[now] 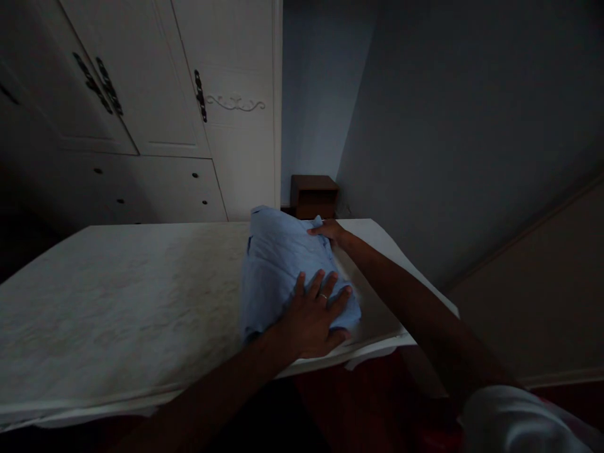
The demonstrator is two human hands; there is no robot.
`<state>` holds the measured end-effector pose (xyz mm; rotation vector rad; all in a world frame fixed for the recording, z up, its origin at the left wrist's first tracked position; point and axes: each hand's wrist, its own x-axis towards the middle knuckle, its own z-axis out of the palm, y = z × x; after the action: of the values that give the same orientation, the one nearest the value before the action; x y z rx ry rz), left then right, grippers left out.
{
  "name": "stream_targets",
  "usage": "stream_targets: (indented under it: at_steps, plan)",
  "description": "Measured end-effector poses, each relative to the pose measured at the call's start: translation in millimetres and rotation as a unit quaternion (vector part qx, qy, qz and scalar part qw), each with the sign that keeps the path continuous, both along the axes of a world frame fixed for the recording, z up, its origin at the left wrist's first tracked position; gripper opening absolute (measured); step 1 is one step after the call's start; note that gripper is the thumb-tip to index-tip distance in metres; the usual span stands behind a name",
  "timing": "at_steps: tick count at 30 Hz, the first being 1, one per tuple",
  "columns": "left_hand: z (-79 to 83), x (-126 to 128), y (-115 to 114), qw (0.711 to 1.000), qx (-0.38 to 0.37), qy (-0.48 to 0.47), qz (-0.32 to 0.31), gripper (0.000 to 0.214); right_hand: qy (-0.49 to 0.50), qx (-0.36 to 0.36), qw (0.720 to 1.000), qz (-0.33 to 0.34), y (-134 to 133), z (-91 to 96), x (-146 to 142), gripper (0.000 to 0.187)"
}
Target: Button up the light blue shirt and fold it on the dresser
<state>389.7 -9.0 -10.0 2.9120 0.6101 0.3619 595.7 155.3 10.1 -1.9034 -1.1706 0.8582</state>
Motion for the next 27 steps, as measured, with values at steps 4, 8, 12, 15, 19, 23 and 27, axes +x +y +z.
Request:
stream_targets:
  at_steps: [4, 8, 12, 15, 19, 23, 27]
  plan:
    - [-1.5, -3.5, -0.8, 1.000, -0.012, 0.000, -0.007, 0.076, -0.103, 0.049, 0.993, -0.033, -3.3, 1.2, 3.2, 0.035]
    - [-2.2, -4.4, -0.6, 1.000, -0.020, -0.001, -0.007, 0.083, -0.191, 0.149, 0.970, -0.025, -8.1, 14.5, -13.1, 0.045]
    - [-3.0, -2.8, -0.9, 1.000, -0.024, 0.007, -0.003, 0.085, -0.327, 0.235, 0.901, 0.160, -11.1, 7.4, -46.1, 0.055]
    - [1.4, -4.5, -4.6, 0.999, -0.043, 0.009, -0.004, 0.086, -0.385, 0.149, 0.884, 0.220, -7.1, -11.1, -62.9, 0.067]
    - [12.8, -10.1, -13.3, 0.997, -0.068, 0.021, -0.028, 0.084, -0.415, 0.050, 0.888, 0.195, -0.4, -29.5, -65.9, 0.076]
    - [14.2, -12.9, -21.6, 0.997, -0.056, 0.043, -0.025, 0.078, -0.434, 0.023, 0.887, 0.154, 0.0, -32.1, -62.5, 0.079]
    - [4.9, -20.1, -32.6, 0.999, -0.013, 0.006, -0.042, 0.068, -0.438, 0.000, 0.889, 0.131, -1.3, -30.7, -58.7, 0.081]
